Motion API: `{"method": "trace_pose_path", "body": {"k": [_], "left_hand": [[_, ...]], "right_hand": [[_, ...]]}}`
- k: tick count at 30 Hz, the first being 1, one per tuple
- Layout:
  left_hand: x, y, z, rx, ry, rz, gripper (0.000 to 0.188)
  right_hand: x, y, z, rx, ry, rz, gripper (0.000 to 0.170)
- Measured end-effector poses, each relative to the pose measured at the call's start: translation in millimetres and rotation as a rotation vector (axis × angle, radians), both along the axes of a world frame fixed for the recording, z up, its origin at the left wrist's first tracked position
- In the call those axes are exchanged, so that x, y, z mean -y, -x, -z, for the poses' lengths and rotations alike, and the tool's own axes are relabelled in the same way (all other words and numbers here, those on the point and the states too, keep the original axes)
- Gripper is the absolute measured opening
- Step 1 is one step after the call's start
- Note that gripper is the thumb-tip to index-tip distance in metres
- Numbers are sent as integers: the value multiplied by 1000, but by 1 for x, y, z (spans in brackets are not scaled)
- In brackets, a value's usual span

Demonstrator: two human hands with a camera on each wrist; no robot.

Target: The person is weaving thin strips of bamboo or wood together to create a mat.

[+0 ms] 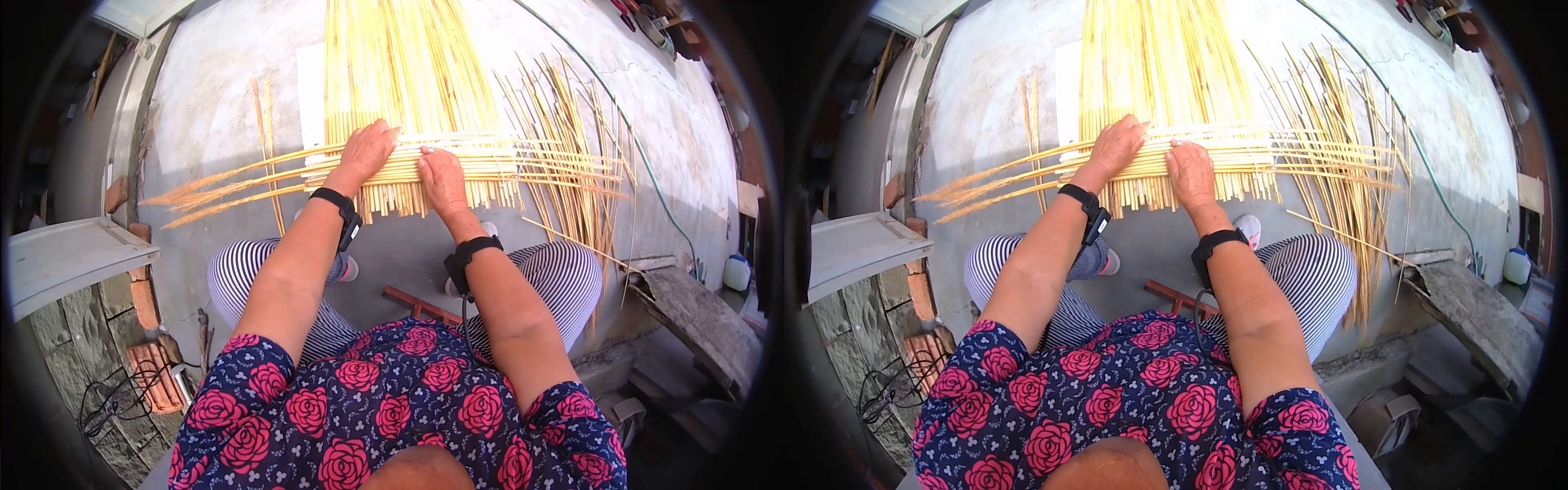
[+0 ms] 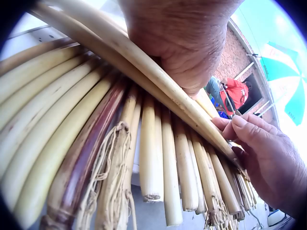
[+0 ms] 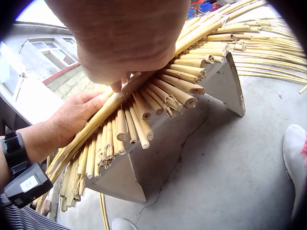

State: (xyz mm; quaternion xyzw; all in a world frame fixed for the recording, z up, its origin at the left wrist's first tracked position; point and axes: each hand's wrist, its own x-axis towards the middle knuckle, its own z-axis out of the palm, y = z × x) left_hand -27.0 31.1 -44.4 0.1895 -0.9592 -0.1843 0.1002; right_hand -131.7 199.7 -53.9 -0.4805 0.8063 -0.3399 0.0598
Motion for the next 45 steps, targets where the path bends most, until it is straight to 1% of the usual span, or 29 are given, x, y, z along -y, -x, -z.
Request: {"method": "trace_pose_path", "body": {"k": [2,6,9,15,18,24,27,30,33,36,39,41,42,45], "left_hand": [[1,0,5,-58,33,15,27],[1,-1,2,-60,37,18,27],[2,-2,4,-74,38,26,27],[0,-2,-3,-54,55,24,28],[-1,-1,-6,-37,68,28,27],[-2,-1,-5,-26,53,6,28],[-2,-2,-3,-10,53,-11,30],[-3,-1,-5,30,54,-17,32],[-1,-1,0,8,80,-13,33],[-1,-1,3,-18,101,-16,31],[-4,-2,-8,-33,69,-52,27],[-6,-2,-14,-63,36,-50,25],[-6,-2,-11,-120,72,-45,24],[-3,-2,-6,-113,36,-29,23]], "right_hand": [[1,1,1,1,4,-8,28],[0,2,-2,10,-1,-16,28],[2,0,-3,3,37,2,16],[2,0,-6,3,55,4,17],[2,1,-6,-1,29,1,25],[2,0,-10,35,30,17,23],[3,-2,-12,80,59,41,18],[3,0,-9,21,65,20,20],[4,0,-7,74,47,32,20],[4,2,-9,154,55,60,20],[3,10,-10,235,154,214,21],[3,19,-16,258,52,340,22],[2,21,-16,264,-3,408,23],[-1,16,-11,333,49,359,25]]}}
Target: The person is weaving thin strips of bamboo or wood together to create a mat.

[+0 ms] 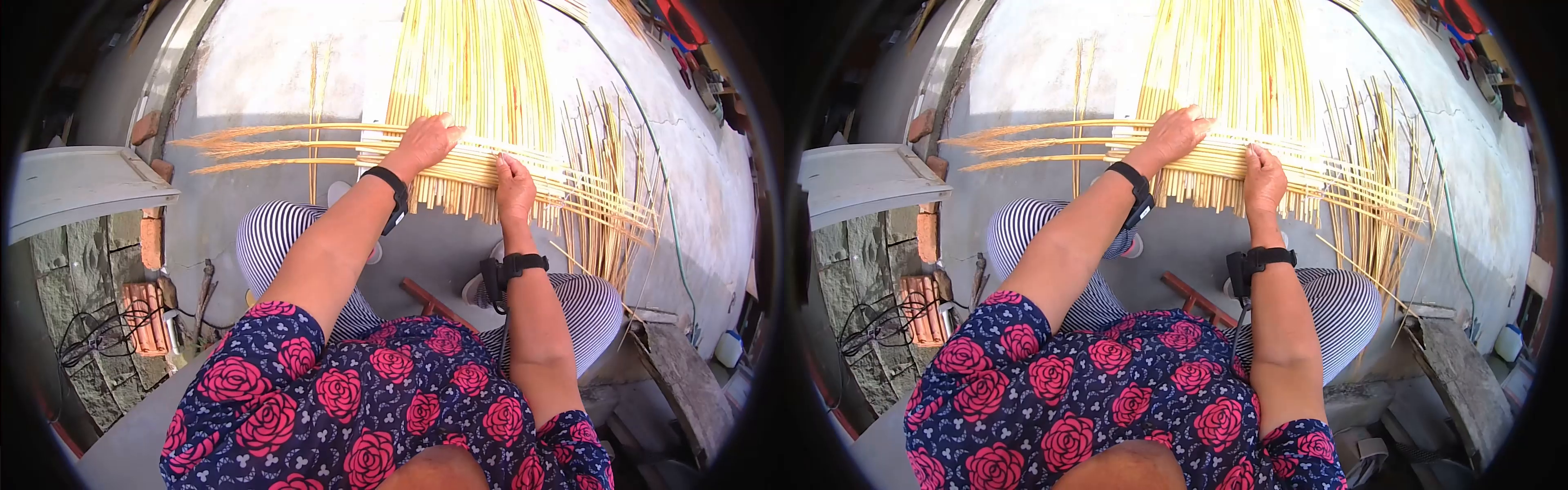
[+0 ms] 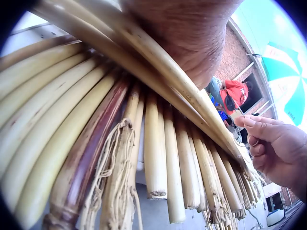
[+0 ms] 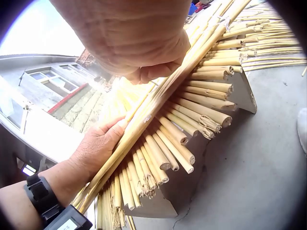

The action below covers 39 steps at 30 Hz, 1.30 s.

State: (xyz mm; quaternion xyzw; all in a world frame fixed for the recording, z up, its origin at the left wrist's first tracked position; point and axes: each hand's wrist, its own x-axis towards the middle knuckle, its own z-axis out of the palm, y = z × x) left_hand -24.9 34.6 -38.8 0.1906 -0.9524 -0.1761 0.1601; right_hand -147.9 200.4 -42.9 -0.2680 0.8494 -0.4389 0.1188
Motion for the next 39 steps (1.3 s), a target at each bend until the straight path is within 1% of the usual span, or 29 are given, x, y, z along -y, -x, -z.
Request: {"method": "trace_pose_path", "body": {"k": [1,4,7,13,16,22,28,34,39], "left_hand": [[0,0,0,-5,-2,-2,23],[1,0,4,-28,2,0,23],[3,-1,8,-52,23,17,24],[3,-1,11,-47,18,12,23],[3,0,13,-36,15,11,23],[2,0,13,-50,16,10,23],[2,0,11,-61,0,4,24],[2,1,12,-50,0,1,23],[3,1,13,-53,13,5,24]], "right_hand": [[-1,-4,-1,89,-6,-10,23],[-3,-13,-14,90,-267,-30,21],[-2,-10,-13,134,-345,-30,20],[0,-12,-9,81,-344,-58,20],[-1,-15,-9,92,-281,-64,20],[3,-13,-13,61,-338,-84,20],[6,-15,-13,48,-339,-70,20],[7,-15,-15,112,-330,-40,20],[5,-15,-5,141,-261,-37,21]]}}
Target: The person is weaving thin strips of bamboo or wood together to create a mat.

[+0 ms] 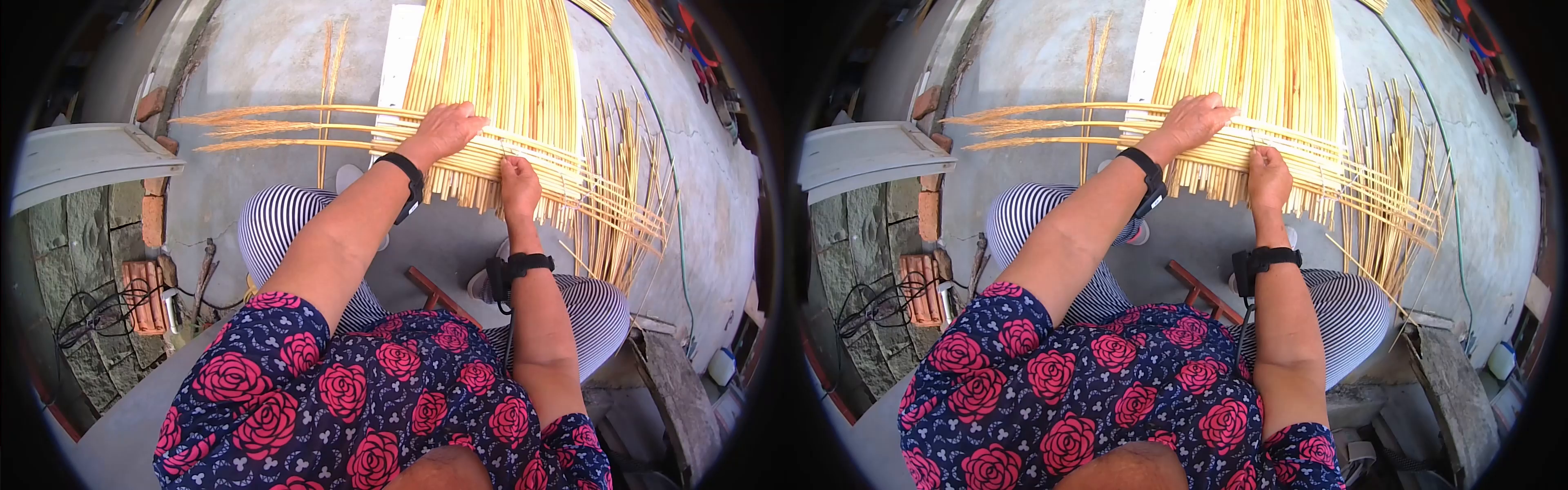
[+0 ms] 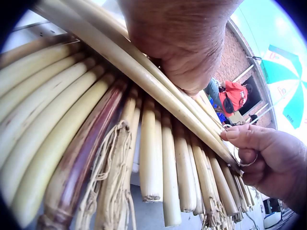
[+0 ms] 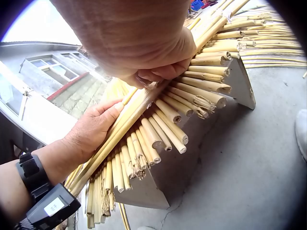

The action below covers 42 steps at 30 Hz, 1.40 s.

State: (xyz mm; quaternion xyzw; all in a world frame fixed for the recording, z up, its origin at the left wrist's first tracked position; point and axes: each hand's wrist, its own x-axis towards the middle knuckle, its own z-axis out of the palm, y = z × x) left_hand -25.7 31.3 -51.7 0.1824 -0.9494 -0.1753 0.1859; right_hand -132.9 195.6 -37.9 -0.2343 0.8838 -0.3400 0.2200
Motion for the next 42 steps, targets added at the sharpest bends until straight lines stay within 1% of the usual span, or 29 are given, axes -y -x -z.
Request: {"method": "trace_pose_path", "body": {"k": [5,13,16,19,28,31,34,37,40,42], "left_hand": [[0,-1,-1,11,-18,-5,24],[-1,-1,-2,41,-36,-20,25],[-1,-1,-3,40,-31,-21,25],[-1,-1,-2,35,-38,-20,24],[-1,-1,-5,73,-60,-16,24],[-1,-1,-7,79,-76,-10,25],[1,0,-8,93,-96,-8,25],[2,1,-8,93,-101,-20,25],[0,0,-10,99,-95,-25,24],[1,1,-10,111,-92,-24,24]], "right_hand": [[-2,-2,3,66,93,32,20],[-1,-1,-1,42,26,25,20],[0,0,4,41,44,25,20],[0,1,3,21,-1,22,21],[2,2,-2,31,2,29,21],[5,6,-2,-21,-80,-5,22],[8,9,-1,51,-69,14,22],[6,8,10,83,32,36,22],[5,8,16,157,70,48,22],[5,7,18,134,72,62,22]]}}
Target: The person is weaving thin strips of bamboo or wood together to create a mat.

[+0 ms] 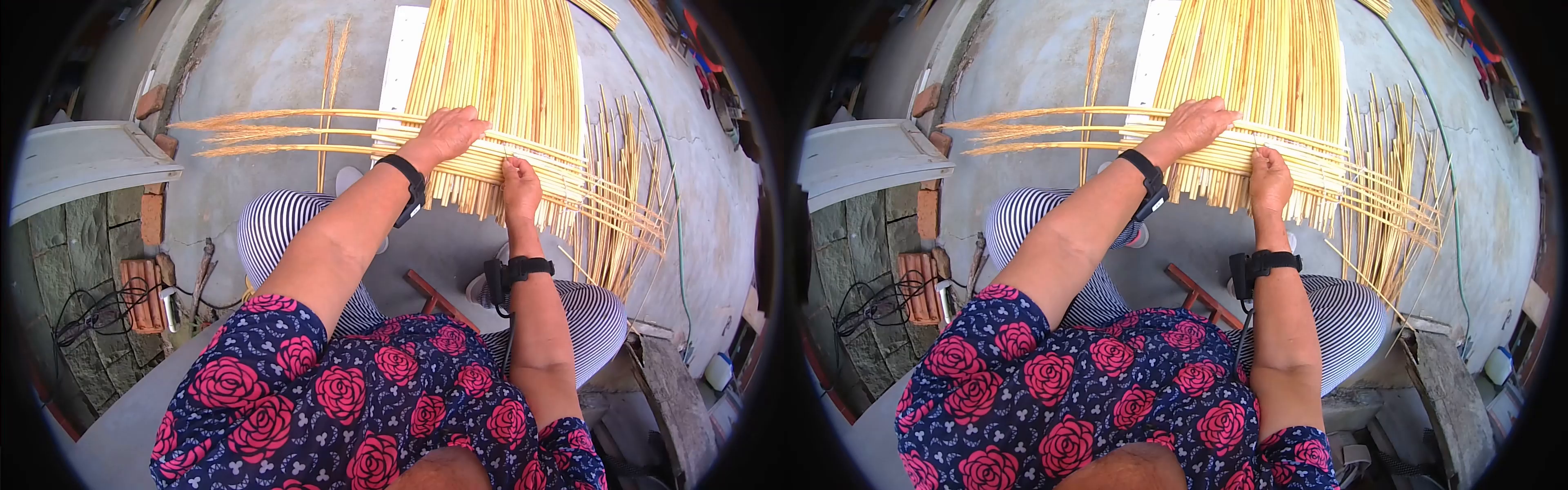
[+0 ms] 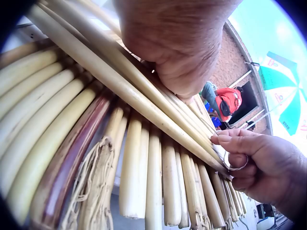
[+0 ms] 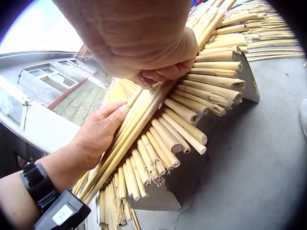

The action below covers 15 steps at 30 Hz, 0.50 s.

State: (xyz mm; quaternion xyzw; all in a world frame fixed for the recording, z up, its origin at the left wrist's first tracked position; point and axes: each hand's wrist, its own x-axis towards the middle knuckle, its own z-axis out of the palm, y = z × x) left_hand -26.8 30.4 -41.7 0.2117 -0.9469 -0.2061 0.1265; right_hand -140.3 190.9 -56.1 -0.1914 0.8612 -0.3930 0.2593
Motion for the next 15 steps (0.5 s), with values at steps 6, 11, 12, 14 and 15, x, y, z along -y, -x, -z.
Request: {"method": "trace_pose_path", "body": {"k": [6,11,12,14,15], "left_hand": [[1,1,1,-5,2,8,22],[2,1,-1,-20,-22,9,21],[1,2,-1,-22,-22,8,21],[2,2,-2,-18,-24,10,21],[2,2,-2,-15,-24,12,20]], "right_hand": [[5,-1,2,-136,-37,-24,21],[13,-6,-21,-156,-173,-61,20],[14,-4,-20,-157,-196,-70,19],[16,3,-19,-155,-215,-83,20],[16,5,-18,-149,-211,-86,20]]}}
